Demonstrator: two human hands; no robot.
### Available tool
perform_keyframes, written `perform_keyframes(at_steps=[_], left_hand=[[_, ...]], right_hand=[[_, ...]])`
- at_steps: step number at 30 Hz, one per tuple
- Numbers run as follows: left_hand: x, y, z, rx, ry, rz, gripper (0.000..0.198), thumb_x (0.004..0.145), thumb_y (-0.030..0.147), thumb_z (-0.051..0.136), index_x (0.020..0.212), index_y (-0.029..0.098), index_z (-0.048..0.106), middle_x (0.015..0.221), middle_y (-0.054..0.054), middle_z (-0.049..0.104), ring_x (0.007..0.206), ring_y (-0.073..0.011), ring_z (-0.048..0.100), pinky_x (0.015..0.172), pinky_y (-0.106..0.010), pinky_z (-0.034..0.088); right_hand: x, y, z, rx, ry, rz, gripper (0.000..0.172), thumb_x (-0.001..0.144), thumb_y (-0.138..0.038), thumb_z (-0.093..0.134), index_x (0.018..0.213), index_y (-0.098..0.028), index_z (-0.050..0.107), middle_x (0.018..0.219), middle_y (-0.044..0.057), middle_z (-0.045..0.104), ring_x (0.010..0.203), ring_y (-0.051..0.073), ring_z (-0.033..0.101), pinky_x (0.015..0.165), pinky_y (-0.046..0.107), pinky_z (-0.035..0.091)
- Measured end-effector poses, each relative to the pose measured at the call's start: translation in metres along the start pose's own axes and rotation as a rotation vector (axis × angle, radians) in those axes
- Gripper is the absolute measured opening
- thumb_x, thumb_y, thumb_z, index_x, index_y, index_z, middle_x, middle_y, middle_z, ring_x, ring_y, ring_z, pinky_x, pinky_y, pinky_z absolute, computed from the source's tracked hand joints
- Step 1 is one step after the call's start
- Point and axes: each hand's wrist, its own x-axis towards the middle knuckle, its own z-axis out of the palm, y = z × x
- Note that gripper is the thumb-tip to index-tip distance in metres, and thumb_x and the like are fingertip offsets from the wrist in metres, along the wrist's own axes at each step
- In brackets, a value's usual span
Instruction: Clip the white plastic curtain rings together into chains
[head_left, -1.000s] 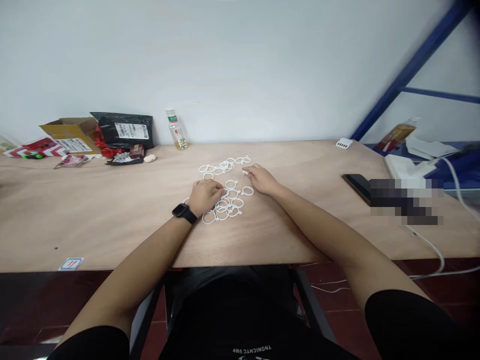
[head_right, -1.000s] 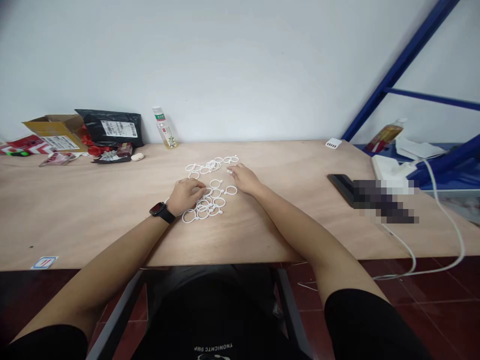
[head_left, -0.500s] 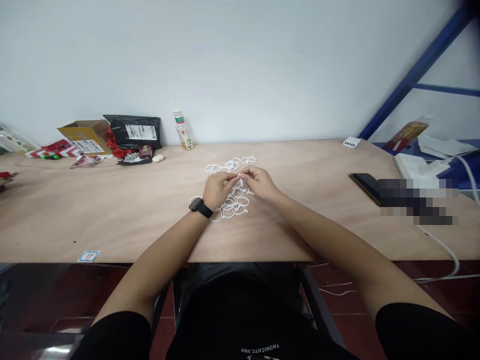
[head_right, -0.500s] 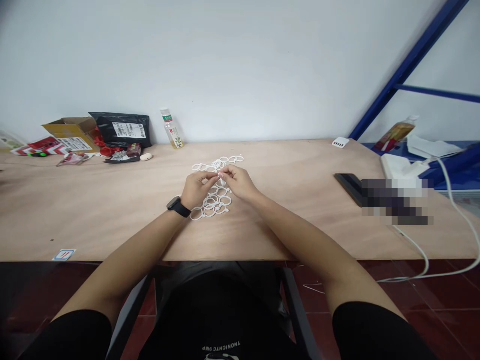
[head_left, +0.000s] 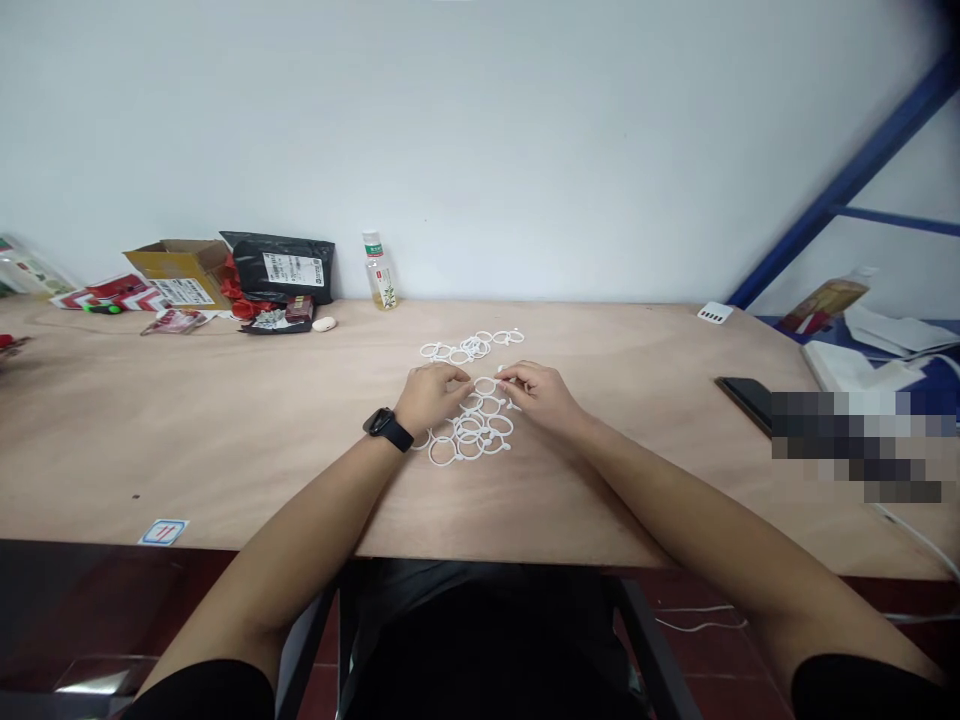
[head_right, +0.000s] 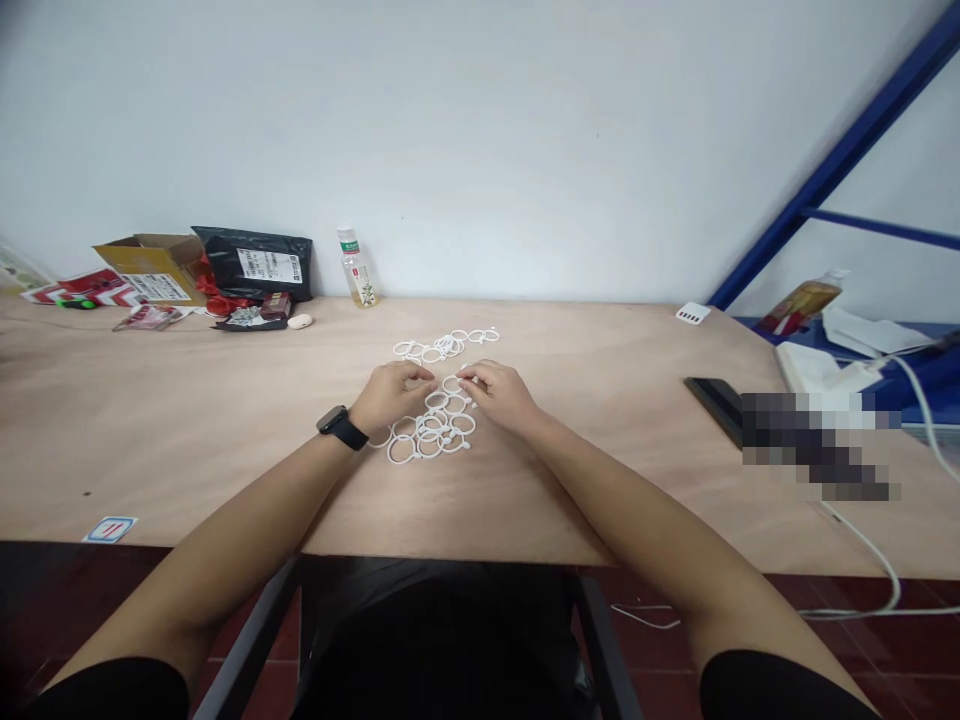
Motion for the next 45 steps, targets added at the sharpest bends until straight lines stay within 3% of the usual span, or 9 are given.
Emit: perform_keyframes(at_steps=[4,8,12,18,26,31,36,41,45], left_hand=[[0.018,-0.032,-0.002,0.205,-0.033,-0.066,0.021,0.086,0.036,0.056,0.095,0.024,0.072,0.105,-0.005,0.070,0.101,-0.0243,0.060,0.093,-0.040,0.043],[0.036,-0.052,-0.001,0.380,-0.038,-0.128,0.031,0.087,0.032,0.053,0.113,0.027,0.066,0.119,-0.008,0.062,0.111,-0.0305,0.053,0.093,-0.046,0.040],[0.041,-0.062,0.002,0.421,0.002,-0.287,0.049,0.086,0.045,0.053,0.130,0.025,0.055,0.122,-0.014,0.060,0.112,-0.0342,0.052,0.092,-0.049,0.038],[0.036,-0.069,0.004,0.375,-0.073,-0.332,0.031,0.085,0.045,0.052,0.100,0.025,0.069,0.110,-0.009,0.066,0.107,-0.0304,0.056,0.093,-0.046,0.037],[0.032,-0.063,0.001,0.401,-0.082,-0.288,0.026,0.085,0.030,0.050,0.099,0.023,0.071,0.105,-0.009,0.071,0.101,-0.0279,0.061,0.090,-0.043,0.038],[0.032,-0.049,-0.006,0.321,0.056,-0.109,0.023,0.087,0.027,0.052,0.101,0.023,0.071,0.101,-0.007,0.073,0.098,-0.0251,0.062,0.087,-0.040,0.040],[0.023,-0.003,-0.019,0.039,0.210,0.215,0.012,0.087,0.031,0.061,0.089,0.021,0.069,0.086,-0.002,0.073,0.078,-0.0169,0.063,0.081,-0.033,0.045],[0.002,0.035,-0.024,-0.044,0.158,0.412,0.014,0.090,0.029,0.059,0.082,0.022,0.068,0.081,0.000,0.073,0.079,-0.0151,0.064,0.080,-0.031,0.045],[-0.008,0.041,-0.023,-0.053,0.101,0.377,0.016,0.092,0.030,0.055,0.084,0.023,0.068,0.082,-0.001,0.073,0.081,-0.0153,0.066,0.081,-0.032,0.046]], right_hand=[[-0.004,0.017,-0.003,-0.108,-0.061,0.022,0.019,0.086,-0.019,0.056,0.098,-0.019,0.071,0.086,0.005,0.070,0.071,0.016,0.061,0.068,0.028,0.046],[-0.009,0.021,-0.003,-0.161,-0.147,0.080,0.024,0.082,-0.017,0.057,0.101,-0.020,0.071,0.088,0.004,0.071,0.069,0.015,0.061,0.066,0.027,0.046],[-0.010,0.021,-0.005,-0.136,-0.138,0.133,0.023,0.083,-0.026,0.060,0.102,-0.020,0.071,0.088,0.004,0.072,0.069,0.015,0.062,0.066,0.027,0.047],[-0.010,0.020,-0.002,-0.083,-0.056,0.187,0.022,0.084,-0.029,0.059,0.100,-0.020,0.071,0.089,0.005,0.073,0.069,0.015,0.062,0.065,0.027,0.047],[-0.011,0.005,-0.001,-0.010,-0.079,0.150,0.019,0.083,-0.024,0.059,0.095,-0.020,0.072,0.089,0.004,0.073,0.071,0.015,0.063,0.067,0.027,0.049],[-0.011,0.005,0.000,0.016,-0.023,0.157,0.021,0.085,-0.027,0.058,0.099,-0.019,0.072,0.089,0.005,0.073,0.071,0.016,0.063,0.069,0.030,0.050],[-0.014,-0.004,0.002,0.225,0.107,0.233,0.038,0.089,-0.040,0.056,0.118,-0.018,0.066,0.097,0.008,0.072,0.081,0.019,0.066,0.069,0.032,0.053],[-0.019,-0.025,0.008,0.491,0.100,0.228,0.038,0.085,-0.046,0.061,0.112,-0.021,0.068,0.099,0.007,0.073,0.083,0.019,0.068,0.070,0.031,0.057],[-0.022,-0.033,0.013,0.539,0.139,0.251,0.032,0.082,-0.045,0.066,0.101,-0.020,0.072,0.089,0.006,0.074,0.076,0.018,0.069,0.066,0.030,0.057]])
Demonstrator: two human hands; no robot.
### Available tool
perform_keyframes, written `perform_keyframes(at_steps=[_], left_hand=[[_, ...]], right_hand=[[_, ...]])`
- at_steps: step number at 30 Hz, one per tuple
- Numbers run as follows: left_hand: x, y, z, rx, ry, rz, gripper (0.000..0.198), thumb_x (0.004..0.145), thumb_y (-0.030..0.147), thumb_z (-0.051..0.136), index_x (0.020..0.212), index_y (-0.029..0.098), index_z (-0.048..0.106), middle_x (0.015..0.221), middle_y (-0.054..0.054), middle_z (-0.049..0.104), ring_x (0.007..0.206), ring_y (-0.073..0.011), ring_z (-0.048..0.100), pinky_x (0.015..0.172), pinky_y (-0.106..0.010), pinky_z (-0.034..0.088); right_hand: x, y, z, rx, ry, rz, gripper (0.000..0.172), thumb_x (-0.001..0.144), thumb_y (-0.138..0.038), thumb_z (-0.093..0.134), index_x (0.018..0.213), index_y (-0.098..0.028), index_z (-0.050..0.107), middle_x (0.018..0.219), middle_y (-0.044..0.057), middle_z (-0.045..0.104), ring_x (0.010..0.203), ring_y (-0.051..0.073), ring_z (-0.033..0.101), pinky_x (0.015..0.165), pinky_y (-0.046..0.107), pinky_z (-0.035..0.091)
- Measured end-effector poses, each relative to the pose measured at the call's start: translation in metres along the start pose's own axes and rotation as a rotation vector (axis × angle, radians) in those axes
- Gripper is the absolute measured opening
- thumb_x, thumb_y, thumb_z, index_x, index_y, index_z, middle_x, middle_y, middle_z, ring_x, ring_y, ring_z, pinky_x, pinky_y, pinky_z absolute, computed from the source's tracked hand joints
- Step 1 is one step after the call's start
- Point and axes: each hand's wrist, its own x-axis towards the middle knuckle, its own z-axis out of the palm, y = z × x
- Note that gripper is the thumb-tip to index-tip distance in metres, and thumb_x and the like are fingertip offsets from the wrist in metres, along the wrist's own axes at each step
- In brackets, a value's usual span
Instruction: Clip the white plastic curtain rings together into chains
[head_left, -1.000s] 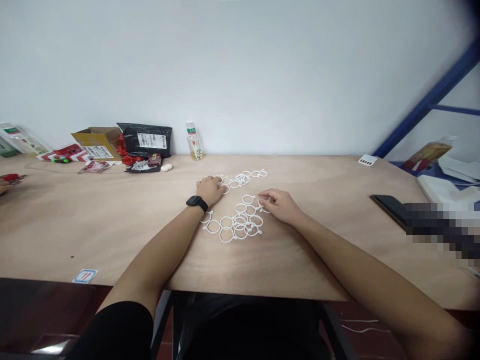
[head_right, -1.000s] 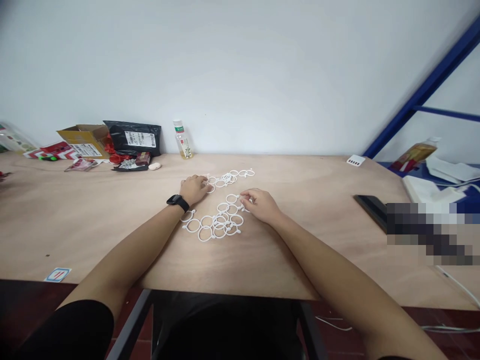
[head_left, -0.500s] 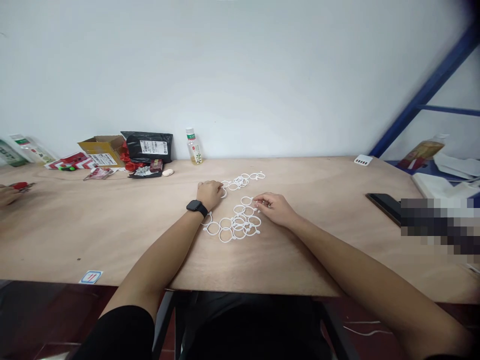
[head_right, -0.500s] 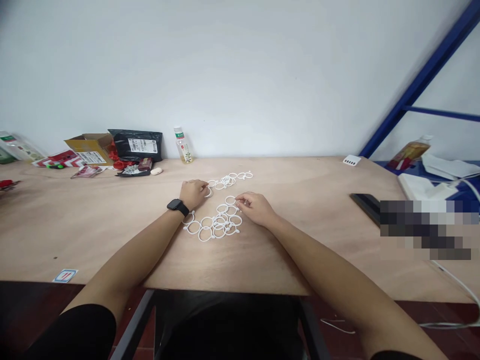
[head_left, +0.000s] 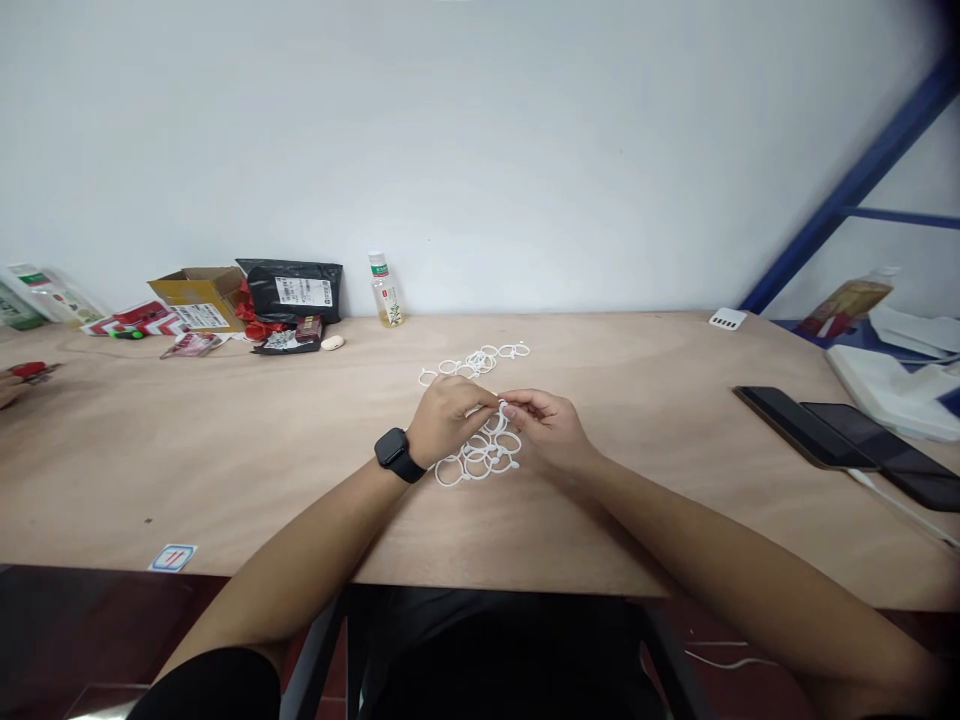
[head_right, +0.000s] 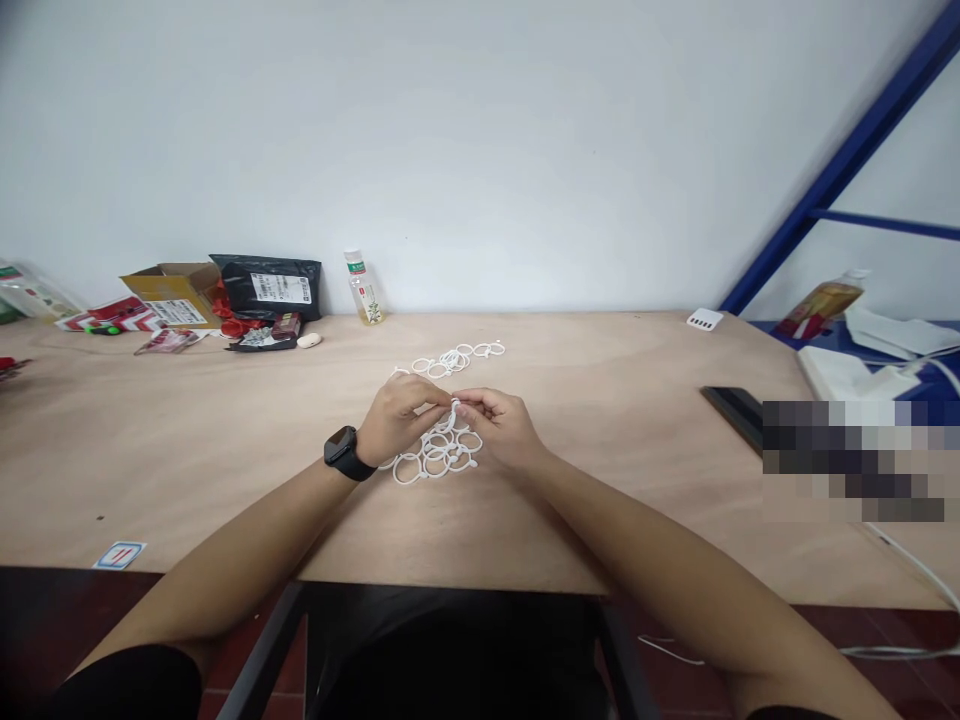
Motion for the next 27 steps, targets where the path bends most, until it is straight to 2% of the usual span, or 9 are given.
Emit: perform_keyframes(at_steps=[3,8,16,19,23,25,27], left_hand=[[-0.002,0.000,0.002,-0.073,-0.004,-0.040,0.019,0.093,0.031,0.052,0.091,0.023,0.069,0.089,-0.002,0.074,0.084,-0.0161,0.067,0.083,-0.033,0.047],[-0.002,-0.001,0.009,-0.096,0.083,-0.051,0.015,0.091,0.033,0.058,0.092,0.023,0.069,0.103,-0.003,0.074,0.096,-0.0177,0.067,0.092,-0.036,0.045],[-0.003,0.002,0.018,-0.016,0.024,-0.054,0.018,0.093,0.031,0.052,0.091,0.022,0.067,0.099,-0.002,0.074,0.090,-0.0158,0.067,0.096,-0.038,0.040],[0.000,-0.020,0.014,0.066,-0.013,-0.130,0.023,0.093,0.037,0.050,0.097,0.023,0.068,0.108,-0.004,0.072,0.103,-0.0188,0.063,0.099,-0.039,0.038],[-0.007,-0.071,0.005,0.319,-0.015,-0.500,0.030,0.092,0.042,0.048,0.103,0.025,0.070,0.125,-0.007,0.063,0.117,-0.0263,0.054,0.100,-0.044,0.036],[-0.013,-0.093,0.002,0.390,-0.096,-0.681,0.036,0.090,0.048,0.048,0.110,0.028,0.069,0.129,-0.009,0.060,0.120,-0.0312,0.050,0.099,-0.049,0.035],[-0.019,-0.107,0.001,0.391,-0.223,-0.731,0.041,0.088,0.055,0.046,0.112,0.031,0.068,0.128,-0.009,0.061,0.120,-0.0327,0.050,0.098,-0.051,0.034]], right_hand=[[0.000,0.002,0.000,-0.026,0.040,-0.010,0.029,0.081,-0.043,0.067,0.095,-0.019,0.072,0.084,0.005,0.074,0.071,0.017,0.068,0.062,0.028,0.057],[-0.001,0.001,-0.001,-0.123,0.087,-0.079,0.022,0.083,-0.039,0.066,0.092,-0.019,0.071,0.084,0.005,0.073,0.071,0.017,0.067,0.064,0.028,0.056],[-0.002,-0.001,-0.003,-0.271,0.080,-0.175,0.018,0.087,-0.036,0.060,0.089,-0.020,0.069,0.080,0.004,0.071,0.070,0.017,0.066,0.064,0.029,0.054],[0.002,0.000,-0.007,-0.424,0.068,-0.271,0.018,0.091,-0.031,0.054,0.092,-0.022,0.070,0.087,0.005,0.072,0.079,0.019,0.067,0.073,0.033,0.054],[0.009,0.005,-0.015,-0.645,-0.077,-0.428,0.024,0.093,-0.021,0.047,0.096,-0.024,0.071,0.099,0.006,0.072,0.096,0.022,0.065,0.087,0.038,0.051],[0.011,0.007,-0.017,-0.715,-0.179,-0.448,0.026,0.092,-0.018,0.047,0.099,-0.025,0.071,0.103,0.006,0.072,0.098,0.022,0.065,0.088,0.038,0.051],[0.012,0.009,-0.018,-0.737,-0.254,-0.448,0.028,0.091,-0.016,0.047,0.103,-0.026,0.071,0.105,0.005,0.071,0.098,0.021,0.065,0.087,0.037,0.052]])
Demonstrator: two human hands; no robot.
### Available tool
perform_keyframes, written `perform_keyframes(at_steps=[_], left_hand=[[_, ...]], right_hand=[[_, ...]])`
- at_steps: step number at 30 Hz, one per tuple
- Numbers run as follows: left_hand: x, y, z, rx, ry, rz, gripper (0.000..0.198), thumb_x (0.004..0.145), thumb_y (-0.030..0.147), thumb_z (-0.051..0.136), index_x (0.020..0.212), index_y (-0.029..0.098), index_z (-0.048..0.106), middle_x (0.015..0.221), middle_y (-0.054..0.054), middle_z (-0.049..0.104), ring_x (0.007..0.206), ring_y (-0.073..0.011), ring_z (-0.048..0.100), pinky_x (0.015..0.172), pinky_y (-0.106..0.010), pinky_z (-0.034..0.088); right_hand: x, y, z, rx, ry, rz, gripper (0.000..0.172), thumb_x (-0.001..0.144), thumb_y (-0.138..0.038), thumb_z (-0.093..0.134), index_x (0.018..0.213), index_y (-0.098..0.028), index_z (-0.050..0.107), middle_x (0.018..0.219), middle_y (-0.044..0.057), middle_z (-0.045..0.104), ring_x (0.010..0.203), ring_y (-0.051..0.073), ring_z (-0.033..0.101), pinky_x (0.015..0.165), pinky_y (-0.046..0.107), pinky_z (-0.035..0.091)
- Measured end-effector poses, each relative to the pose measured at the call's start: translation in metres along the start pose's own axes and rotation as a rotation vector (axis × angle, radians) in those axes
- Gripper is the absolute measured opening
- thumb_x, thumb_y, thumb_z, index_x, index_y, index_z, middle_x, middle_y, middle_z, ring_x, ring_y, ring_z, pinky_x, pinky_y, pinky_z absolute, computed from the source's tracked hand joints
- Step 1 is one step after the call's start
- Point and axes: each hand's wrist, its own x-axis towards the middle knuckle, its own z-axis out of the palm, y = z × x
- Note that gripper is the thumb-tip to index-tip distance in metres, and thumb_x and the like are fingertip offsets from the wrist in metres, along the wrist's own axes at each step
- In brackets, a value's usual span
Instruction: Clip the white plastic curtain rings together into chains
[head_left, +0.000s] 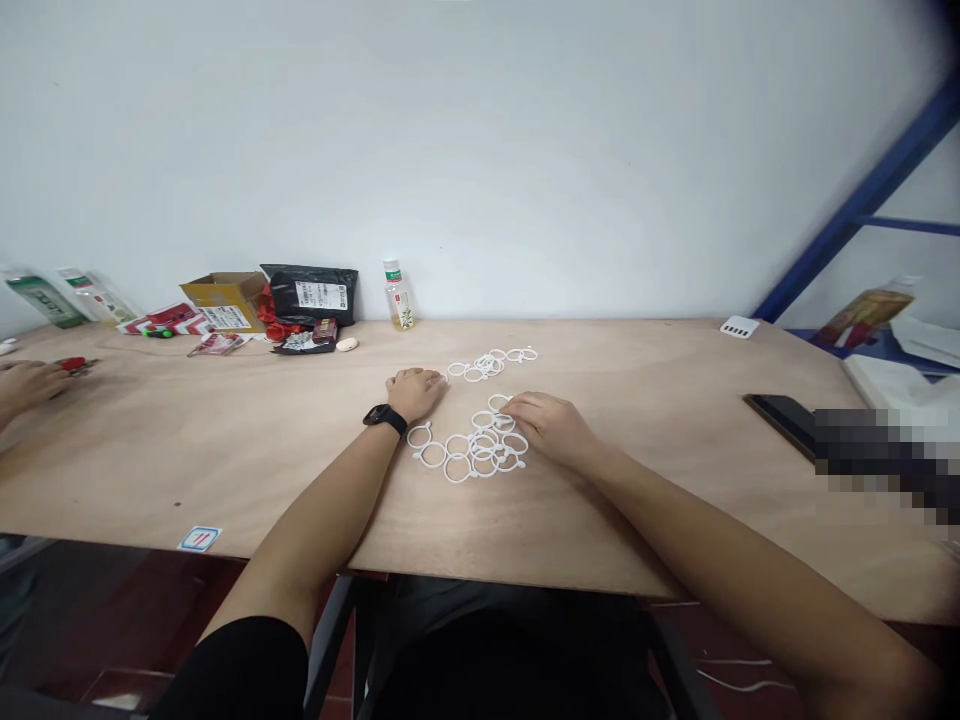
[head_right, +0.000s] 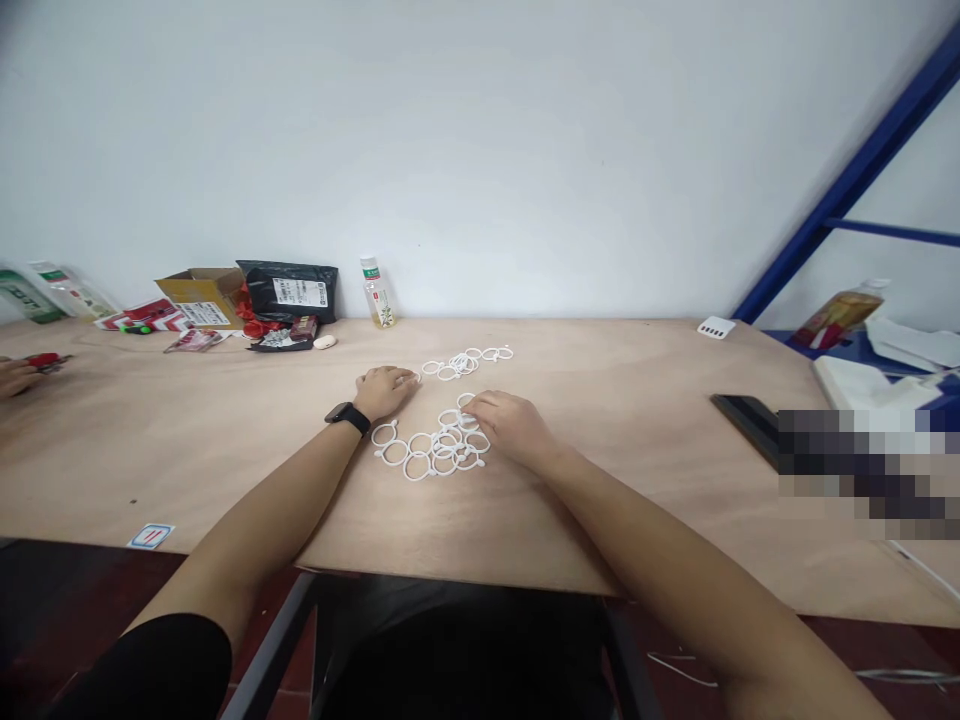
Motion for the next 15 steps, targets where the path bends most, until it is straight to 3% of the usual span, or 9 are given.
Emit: perform_keyframes(at_steps=[3,9,15], left_hand=[[0.002,-0.004,0.005,0.024,-0.043,0.064,0.040,0.086,0.057,0.048,0.106,0.030,0.070,0.125,-0.008,0.063,0.118,-0.0306,0.052,0.100,-0.051,0.031],[0.000,0.007,0.008,-0.013,-0.009,0.172,0.030,0.085,0.049,0.053,0.090,0.026,0.073,0.110,-0.005,0.070,0.109,-0.0272,0.058,0.103,-0.053,0.028],[-0.002,0.016,0.008,-0.284,0.121,0.261,0.019,0.082,0.036,0.061,0.086,0.022,0.073,0.103,-0.004,0.072,0.097,-0.0200,0.064,0.094,-0.035,0.046]], right_hand=[[0.000,0.000,0.001,0.014,-0.012,0.008,0.028,0.092,-0.017,0.047,0.107,-0.026,0.069,0.108,0.005,0.071,0.100,0.020,0.065,0.087,0.036,0.052],[-0.001,-0.001,0.000,0.038,-0.002,0.053,0.023,0.092,-0.022,0.049,0.103,-0.023,0.069,0.103,0.006,0.071,0.094,0.019,0.066,0.082,0.033,0.051],[-0.001,-0.001,0.001,0.086,0.042,0.118,0.021,0.091,-0.024,0.051,0.102,-0.023,0.070,0.098,0.006,0.071,0.087,0.018,0.066,0.079,0.031,0.051]])
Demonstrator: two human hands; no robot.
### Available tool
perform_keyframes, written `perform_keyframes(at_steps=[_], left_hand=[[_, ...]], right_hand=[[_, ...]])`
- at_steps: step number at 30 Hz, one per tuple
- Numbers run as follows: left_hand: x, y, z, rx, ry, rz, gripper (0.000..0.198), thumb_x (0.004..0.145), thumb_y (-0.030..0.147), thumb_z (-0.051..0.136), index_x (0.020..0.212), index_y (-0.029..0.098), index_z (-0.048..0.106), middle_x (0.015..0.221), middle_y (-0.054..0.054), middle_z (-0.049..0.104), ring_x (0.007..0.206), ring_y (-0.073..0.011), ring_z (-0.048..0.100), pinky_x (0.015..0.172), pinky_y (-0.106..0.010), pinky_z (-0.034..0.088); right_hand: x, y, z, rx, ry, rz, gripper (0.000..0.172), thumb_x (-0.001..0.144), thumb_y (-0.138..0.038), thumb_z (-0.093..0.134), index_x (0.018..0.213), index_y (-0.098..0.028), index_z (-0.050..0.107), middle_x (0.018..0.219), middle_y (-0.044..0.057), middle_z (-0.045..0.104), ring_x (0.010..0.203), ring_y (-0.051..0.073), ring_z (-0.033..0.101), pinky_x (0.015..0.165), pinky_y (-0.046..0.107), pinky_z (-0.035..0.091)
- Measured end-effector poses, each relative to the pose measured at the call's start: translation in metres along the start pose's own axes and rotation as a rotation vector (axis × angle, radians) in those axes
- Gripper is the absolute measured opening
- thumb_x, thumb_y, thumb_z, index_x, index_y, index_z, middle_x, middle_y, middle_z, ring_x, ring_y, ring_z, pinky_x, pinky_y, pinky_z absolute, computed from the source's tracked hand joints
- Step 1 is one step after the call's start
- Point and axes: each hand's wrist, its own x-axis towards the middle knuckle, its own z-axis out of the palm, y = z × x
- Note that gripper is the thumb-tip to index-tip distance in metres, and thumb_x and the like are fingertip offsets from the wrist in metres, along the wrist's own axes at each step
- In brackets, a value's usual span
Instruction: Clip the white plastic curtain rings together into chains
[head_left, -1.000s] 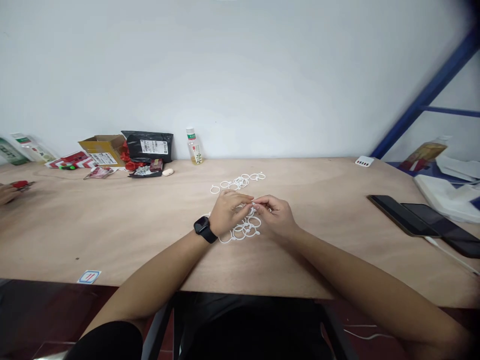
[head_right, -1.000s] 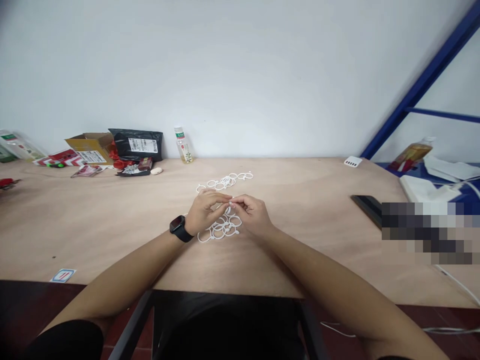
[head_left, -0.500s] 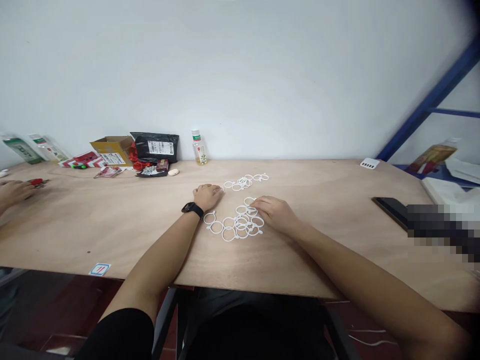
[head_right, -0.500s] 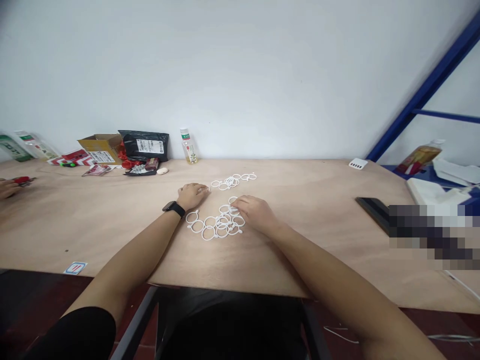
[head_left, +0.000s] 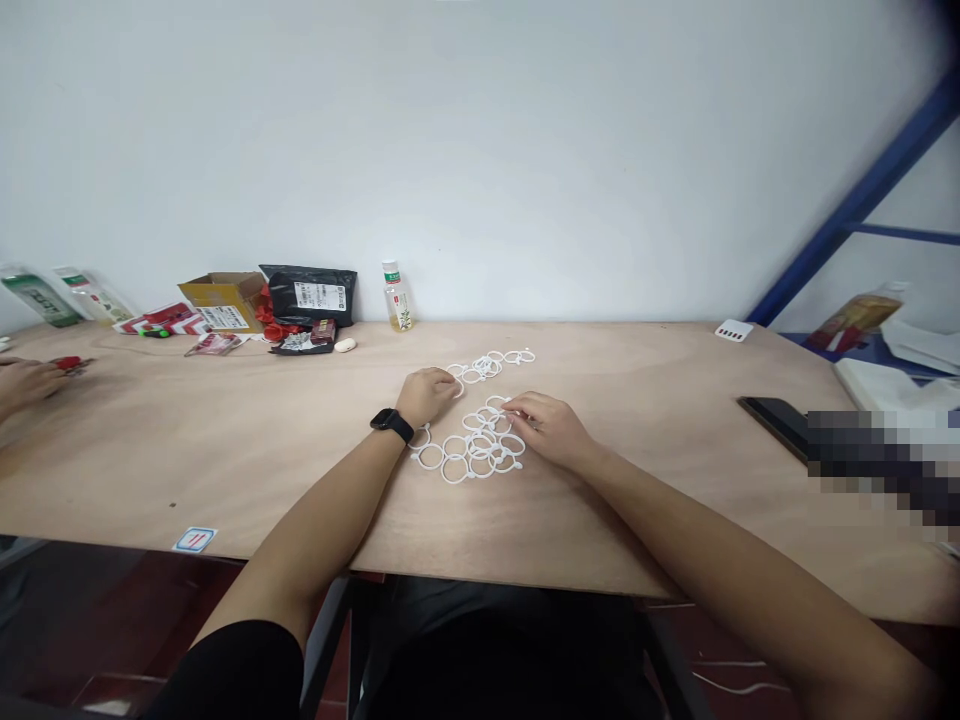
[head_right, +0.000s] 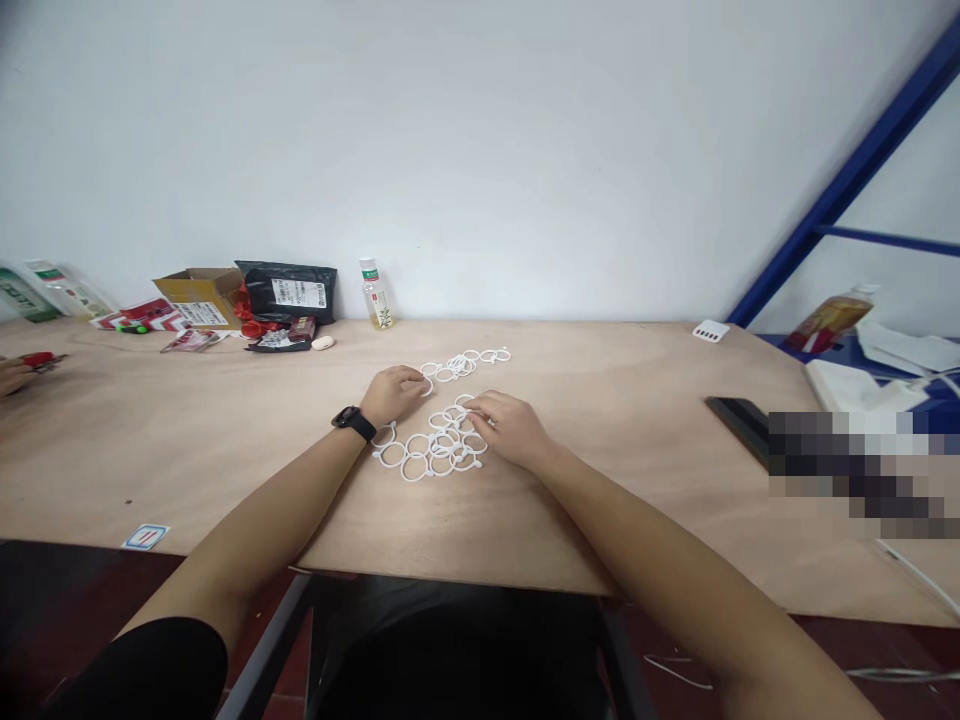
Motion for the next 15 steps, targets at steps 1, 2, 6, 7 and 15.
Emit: perform_keyframes(at_steps=[1,2,6,7,15], left_hand=[[-0.002,0.005,0.000,-0.066,0.025,0.008,0.017,0.083,0.033,0.060,0.085,0.021,0.072,0.098,-0.004,0.073,0.093,-0.0186,0.065,0.089,-0.032,0.049],[-0.004,0.010,0.001,-0.121,0.041,0.009,0.017,0.083,0.031,0.059,0.084,0.020,0.071,0.093,-0.004,0.073,0.088,-0.0175,0.066,0.084,-0.031,0.051],[-0.015,0.039,0.001,-0.244,0.013,0.128,0.018,0.085,0.032,0.058,0.089,0.018,0.070,0.083,-0.003,0.072,0.076,-0.0146,0.065,0.074,-0.027,0.052],[-0.018,0.046,0.001,-0.244,-0.019,0.204,0.020,0.087,0.030,0.056,0.096,0.019,0.070,0.086,-0.003,0.072,0.077,-0.0140,0.065,0.075,-0.027,0.052],[-0.021,0.057,-0.004,-0.004,-0.236,0.417,0.020,0.076,0.017,0.056,0.089,0.019,0.072,0.082,-0.003,0.070,0.078,-0.0165,0.064,0.081,-0.030,0.048]], right_hand=[[0.000,0.000,0.000,0.007,0.015,0.022,0.021,0.092,-0.025,0.051,0.103,-0.023,0.069,0.098,0.006,0.071,0.085,0.018,0.066,0.078,0.031,0.051],[0.000,0.000,0.001,0.015,0.029,0.045,0.022,0.092,-0.027,0.051,0.104,-0.023,0.069,0.098,0.006,0.071,0.084,0.018,0.066,0.077,0.031,0.051],[0.000,0.001,0.002,0.046,0.056,0.107,0.025,0.092,-0.030,0.052,0.111,-0.023,0.066,0.098,0.006,0.071,0.084,0.018,0.066,0.073,0.031,0.052],[0.001,0.002,0.002,0.050,0.053,0.107,0.026,0.092,-0.031,0.052,0.112,-0.023,0.066,0.098,0.006,0.071,0.084,0.018,0.065,0.073,0.030,0.052],[0.000,0.009,0.005,0.040,0.008,0.096,0.021,0.090,-0.030,0.055,0.103,-0.021,0.069,0.097,0.006,0.071,0.078,0.017,0.065,0.070,0.030,0.051]])
